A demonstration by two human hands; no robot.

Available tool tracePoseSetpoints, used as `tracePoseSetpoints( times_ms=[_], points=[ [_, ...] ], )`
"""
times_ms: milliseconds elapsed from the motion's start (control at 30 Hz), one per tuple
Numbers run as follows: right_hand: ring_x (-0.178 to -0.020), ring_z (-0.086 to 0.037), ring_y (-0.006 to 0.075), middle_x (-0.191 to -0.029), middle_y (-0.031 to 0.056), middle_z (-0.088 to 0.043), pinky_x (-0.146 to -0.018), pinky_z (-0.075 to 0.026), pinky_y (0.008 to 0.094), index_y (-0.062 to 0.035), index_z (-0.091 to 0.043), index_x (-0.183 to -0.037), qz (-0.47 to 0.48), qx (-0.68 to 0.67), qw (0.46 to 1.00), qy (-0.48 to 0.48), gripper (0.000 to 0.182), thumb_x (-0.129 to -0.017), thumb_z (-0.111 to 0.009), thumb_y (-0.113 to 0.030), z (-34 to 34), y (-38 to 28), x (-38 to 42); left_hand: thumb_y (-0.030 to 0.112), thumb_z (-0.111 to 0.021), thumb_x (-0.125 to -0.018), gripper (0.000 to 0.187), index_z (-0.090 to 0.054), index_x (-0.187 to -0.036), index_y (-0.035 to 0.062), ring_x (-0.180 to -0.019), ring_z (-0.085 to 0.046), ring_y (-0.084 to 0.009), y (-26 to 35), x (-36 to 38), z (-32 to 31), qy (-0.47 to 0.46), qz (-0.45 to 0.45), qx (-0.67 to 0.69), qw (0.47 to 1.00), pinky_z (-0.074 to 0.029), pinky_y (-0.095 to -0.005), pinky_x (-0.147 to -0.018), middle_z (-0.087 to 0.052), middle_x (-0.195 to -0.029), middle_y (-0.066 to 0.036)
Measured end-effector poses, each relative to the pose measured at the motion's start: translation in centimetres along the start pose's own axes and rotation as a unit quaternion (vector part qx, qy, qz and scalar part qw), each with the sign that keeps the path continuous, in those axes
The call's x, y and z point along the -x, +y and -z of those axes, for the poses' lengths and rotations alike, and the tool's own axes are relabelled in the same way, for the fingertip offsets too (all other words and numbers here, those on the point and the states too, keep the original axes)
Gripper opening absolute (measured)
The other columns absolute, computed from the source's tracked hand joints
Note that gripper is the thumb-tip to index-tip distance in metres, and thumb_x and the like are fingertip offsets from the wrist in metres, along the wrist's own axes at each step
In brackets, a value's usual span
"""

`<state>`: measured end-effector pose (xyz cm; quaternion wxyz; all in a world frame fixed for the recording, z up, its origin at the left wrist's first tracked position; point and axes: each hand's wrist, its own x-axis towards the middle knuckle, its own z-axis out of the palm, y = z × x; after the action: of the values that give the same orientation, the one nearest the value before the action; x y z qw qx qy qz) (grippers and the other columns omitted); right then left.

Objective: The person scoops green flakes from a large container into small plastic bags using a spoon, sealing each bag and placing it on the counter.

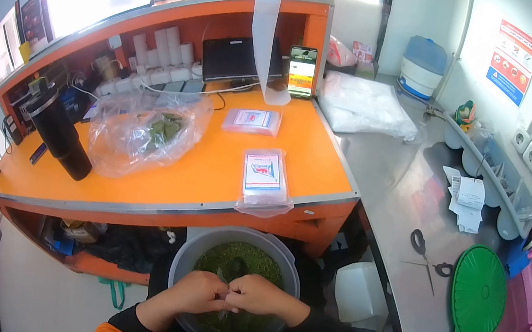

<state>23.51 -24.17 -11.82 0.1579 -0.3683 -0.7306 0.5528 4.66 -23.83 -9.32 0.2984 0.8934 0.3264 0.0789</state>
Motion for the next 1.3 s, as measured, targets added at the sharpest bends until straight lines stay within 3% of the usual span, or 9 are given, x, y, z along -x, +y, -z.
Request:
tracePoseSetpoints(
  times_ms=[400, 533, 633, 733, 833, 900, 1100, 1167, 1300],
  points=[
    [-0.064, -0.059, 0.0265, -0.074, 0.0066, -0.057, -0.056, -0.048, 0.0389, -0.0112, -0.059, -0.075, 0.078, 0.330, 0.905, 0.257, 0.009, -0.072, -0.059, -0.020, 0.1, -2.1, 0.5, 0.022, -0.065, -0.072, 0.018, -0.062, -0.066, 0.0052, -0.064, -0.059, -0.0322, -1.7, 1.3, -0.1, 0.171, 0.060, -0.036, 0.983, -0.047, -0.0391, -0.059, -0.059, -0.064, -0.012],
    [-0.065, -0.060, 0.0237, -0.079, 0.0050, -0.057, -0.054, -0.048, 0.0354, -0.0127, -0.056, -0.083, 0.286, 0.372, 0.864, 0.182, 0.014, -0.072, -0.062, -0.019, -1.4, -2.9, 0.8, 0.019, -0.067, -0.070, 0.016, -0.062, -0.068, 0.0038, -0.066, -0.060, -0.0305, -2.2, 1.3, 0.1, 0.142, 0.052, 0.088, 0.985, -0.048, -0.0369, -0.061, -0.061, -0.068, -0.012],
    [-0.069, -0.062, 0.0245, -0.082, 0.0050, -0.058, -0.057, -0.049, 0.0363, -0.0107, -0.054, -0.085, 0.129, 0.442, 0.882, 0.101, 0.014, -0.073, -0.058, -0.017, -1.2, -2.8, 0.9, 0.018, -0.069, -0.068, 0.017, -0.062, -0.066, 0.0020, -0.074, -0.061, -0.0293, -2.5, 1.1, -0.4, 0.127, 0.016, 0.066, 0.989, -0.049, -0.0349, -0.065, -0.063, -0.078, -0.012],
    [-0.070, -0.062, 0.0260, -0.083, 0.0057, -0.058, -0.057, -0.050, 0.0386, -0.0099, -0.054, -0.085, 0.136, 0.435, 0.890, 0.025, 0.013, -0.076, -0.057, -0.018, -1.2, -2.1, 1.0, 0.018, -0.069, -0.070, 0.022, -0.063, -0.081, 0.0007, -0.082, -0.062, -0.0266, -3.0, 1.4, -0.9, 0.117, 0.039, 0.056, 0.991, -0.049, -0.0347, -0.071, -0.064, -0.086, -0.011],
    [-0.070, -0.061, 0.0278, -0.084, 0.0066, -0.060, -0.056, -0.050, 0.0405, -0.0103, -0.054, -0.085, 0.140, 0.353, 0.925, -0.007, 0.012, -0.078, -0.056, -0.020, -1.1, -3.0, 1.3, 0.017, -0.070, -0.070, 0.035, -0.060, -0.100, 0.0010, -0.089, -0.062, -0.0215, -2.8, 1.3, -1.3, 0.137, 0.055, 0.339, 0.929, -0.049, -0.0322, -0.076, -0.065, -0.089, -0.009],
    [-0.071, -0.061, 0.0287, -0.086, 0.0065, -0.060, -0.055, -0.050, 0.0405, -0.0114, -0.055, -0.085, 0.127, 0.311, 0.942, -0.005, 0.010, -0.080, -0.056, -0.020, -0.8, -3.5, 1.5, 0.014, -0.072, -0.069, 0.044, -0.056, -0.108, 0.0013, -0.091, -0.062, -0.0183, -1.9, 1.3, -0.5, 0.136, -0.064, 0.253, 0.956, -0.049, -0.0300, -0.077, -0.064, -0.091, -0.009],
    [-0.069, -0.061, 0.0281, -0.094, 0.0070, -0.062, -0.055, -0.051, 0.0354, -0.0156, -0.060, -0.096, 0.198, 0.238, 0.944, 0.110, 0.018, -0.078, -0.060, -0.015, -1.2, -4.7, 2.1, 0.011, -0.075, -0.062, 0.053, -0.056, -0.111, 0.0017, -0.091, -0.060, -0.0169, -2.2, 2.5, 1.1, 0.021, -0.024, 0.286, 0.958, -0.047, -0.0292, -0.081, -0.062, -0.096, -0.009],
    [-0.069, -0.062, 0.0268, -0.094, 0.0090, -0.063, -0.055, -0.051, 0.0306, -0.0138, -0.063, -0.100, 0.254, 0.145, 0.931, 0.216, 0.025, -0.076, -0.064, -0.010, -0.5, -4.4, 1.9, 0.016, -0.077, -0.063, 0.060, -0.054, -0.115, 0.0007, -0.093, -0.058, -0.0175, -3.2, 3.8, 1.2, 0.108, -0.054, 0.357, 0.926, -0.045, -0.0298, -0.083, -0.060, -0.099, -0.008],
    [-0.071, -0.063, 0.0316, -0.085, 0.0140, -0.064, -0.060, -0.051, 0.0371, -0.0047, -0.062, -0.087, 0.023, 0.227, 0.959, 0.166, 0.017, -0.080, -0.062, -0.020, -0.1, -3.1, 0.3, 0.039, -0.075, -0.068, 0.080, -0.041, -0.130, 0.0010, -0.102, -0.055, -0.0218, -4.7, 5.9, 0.8, 0.273, -0.091, 0.605, 0.742, -0.041, -0.0359, -0.093, -0.053, -0.106, -0.008]
  ],
)
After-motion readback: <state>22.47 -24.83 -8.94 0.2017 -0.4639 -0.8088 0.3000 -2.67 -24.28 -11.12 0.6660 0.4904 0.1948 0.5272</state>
